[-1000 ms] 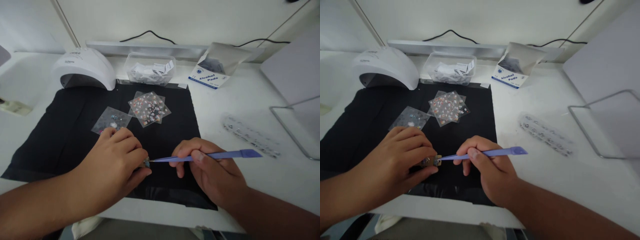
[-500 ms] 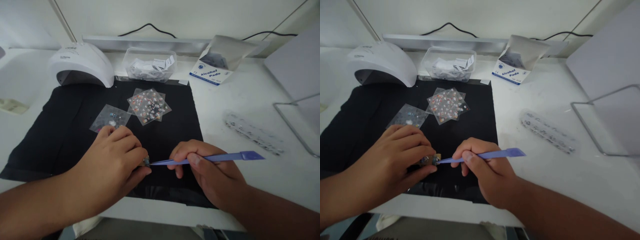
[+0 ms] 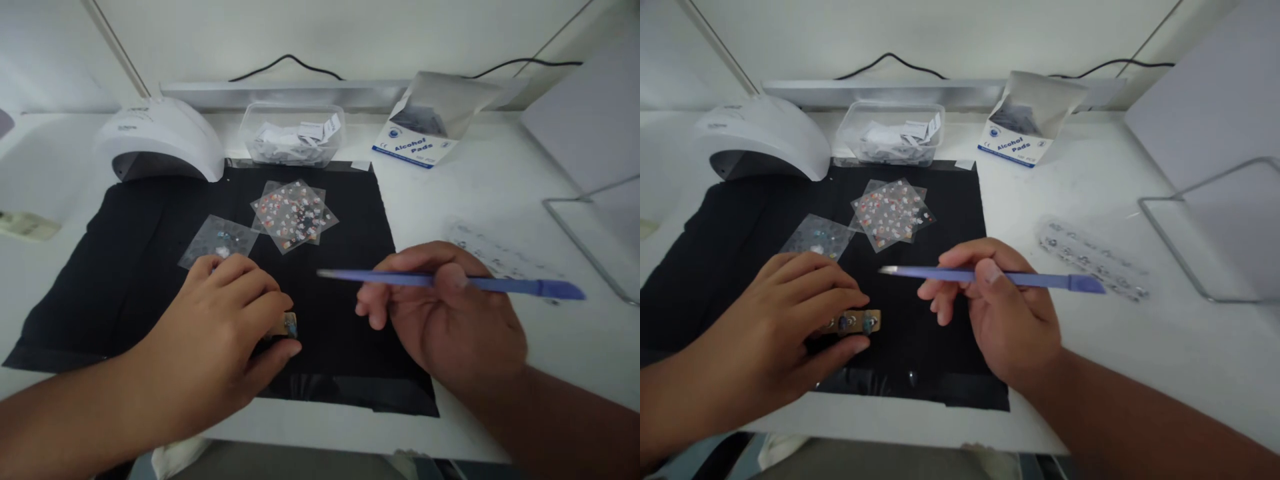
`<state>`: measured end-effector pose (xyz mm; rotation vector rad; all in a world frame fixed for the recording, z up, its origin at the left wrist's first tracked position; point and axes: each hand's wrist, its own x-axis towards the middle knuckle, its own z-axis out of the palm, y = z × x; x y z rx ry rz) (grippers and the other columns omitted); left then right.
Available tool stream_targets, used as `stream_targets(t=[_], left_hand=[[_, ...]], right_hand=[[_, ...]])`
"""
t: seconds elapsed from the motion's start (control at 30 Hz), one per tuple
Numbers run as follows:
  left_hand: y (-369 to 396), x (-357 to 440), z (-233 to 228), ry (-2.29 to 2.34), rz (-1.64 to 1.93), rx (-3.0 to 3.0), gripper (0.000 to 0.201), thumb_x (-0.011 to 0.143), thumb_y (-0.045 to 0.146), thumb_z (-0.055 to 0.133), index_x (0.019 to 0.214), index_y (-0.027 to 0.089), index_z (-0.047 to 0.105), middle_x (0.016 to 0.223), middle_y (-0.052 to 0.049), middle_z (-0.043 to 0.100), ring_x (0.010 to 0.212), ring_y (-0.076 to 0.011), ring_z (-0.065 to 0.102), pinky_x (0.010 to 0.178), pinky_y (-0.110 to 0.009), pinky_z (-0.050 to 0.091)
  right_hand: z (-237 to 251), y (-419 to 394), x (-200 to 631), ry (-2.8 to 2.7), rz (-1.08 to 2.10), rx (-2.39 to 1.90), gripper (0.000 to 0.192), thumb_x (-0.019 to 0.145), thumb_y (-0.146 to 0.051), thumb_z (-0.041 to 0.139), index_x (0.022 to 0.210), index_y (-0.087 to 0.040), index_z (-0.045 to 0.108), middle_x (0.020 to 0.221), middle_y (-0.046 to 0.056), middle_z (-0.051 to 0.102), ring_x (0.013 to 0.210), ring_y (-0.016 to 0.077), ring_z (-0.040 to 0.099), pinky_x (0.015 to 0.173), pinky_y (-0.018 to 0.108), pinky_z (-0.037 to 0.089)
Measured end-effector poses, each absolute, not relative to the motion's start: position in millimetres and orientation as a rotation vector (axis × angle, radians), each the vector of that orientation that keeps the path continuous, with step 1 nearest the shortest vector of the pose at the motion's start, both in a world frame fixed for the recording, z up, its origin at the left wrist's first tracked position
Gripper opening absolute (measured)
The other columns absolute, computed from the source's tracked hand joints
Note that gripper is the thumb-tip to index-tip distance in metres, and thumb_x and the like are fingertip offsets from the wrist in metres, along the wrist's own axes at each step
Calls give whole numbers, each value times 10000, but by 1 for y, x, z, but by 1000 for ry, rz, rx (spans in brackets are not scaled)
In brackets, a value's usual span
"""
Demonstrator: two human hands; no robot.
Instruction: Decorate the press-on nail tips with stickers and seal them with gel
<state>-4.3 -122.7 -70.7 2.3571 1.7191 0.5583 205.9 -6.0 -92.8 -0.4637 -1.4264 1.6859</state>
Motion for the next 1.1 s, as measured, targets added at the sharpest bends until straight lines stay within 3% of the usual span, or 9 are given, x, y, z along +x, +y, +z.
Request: stream_targets(t=[0.1, 0.17, 0.3, 0.4, 0.5, 0.87, 1.1], left_hand=[[-123, -6, -67, 1661, 598, 2322, 76, 950, 192, 575, 990, 231, 627, 962, -6, 669, 919, -221, 551, 801, -429, 363], [-122, -6, -67, 1618, 618, 2311, 116, 955, 148, 549, 950, 237, 623, 943, -1, 654, 894, -208, 537, 779, -409, 355], [-120, -4, -70, 1592, 610, 2317, 151, 962, 132, 527, 907, 229, 628, 898, -12, 620, 867, -209, 507, 745, -389, 342], [-120, -4, -72, 1577, 590, 2333, 163, 961, 124, 517, 890, 218, 630, 883, -23, 606, 858, -213, 493, 737, -385, 342], [-121, -5, -72, 1546, 583, 2348, 182, 954, 106, 513, 909, 223, 645, 909, -27, 607, 874, -216, 493, 742, -388, 344], [-120, -5, -71, 1522, 552, 2345, 218, 939, 85, 521, 907, 216, 693, 872, -35, 585, 869, -219, 477, 736, -389, 354], [-119, -5, -73, 1548, 502, 2365, 248, 948, 102, 523, 975, 244, 724, 881, -40, 568, 879, -222, 481, 732, -388, 348]], right_hand=[[-97, -8, 206, -1522, 1580, -466, 274, 1000, -420, 504, 1047, -245, 710, 723, 29, 783, 589, 188, 715, 445, 288, 537], [-101, -12, 206, -1644, 1458, -495, 274, 1023, -399, 458, 1084, -266, 689, 755, 10, 777, 623, 172, 712, 555, 316, 578], [-105, -15, 203, -2114, 1110, -364, 247, 1044, -322, 397, 983, -253, 625, 921, 29, 760, 822, 163, 716, 749, 333, 571], [-103, -16, 196, -2346, 960, -268, 162, 1008, -298, 464, 864, -233, 500, 966, 56, 756, 937, 199, 690, 866, 391, 546], [-102, -17, 190, -2434, 935, -231, 252, 946, -307, 591, 801, -240, 397, 996, 64, 755, 989, 221, 652, 946, 433, 506], [-109, -20, 184, -2450, 998, -260, 346, 867, -193, 683, 797, -249, 349, 864, 19, 675, 827, 178, 550, 745, 314, 472], [-108, -23, 183, -2431, 988, -267, 356, 874, -181, 676, 765, -246, 344, 820, 6, 666, 795, 170, 537, 719, 303, 458]])
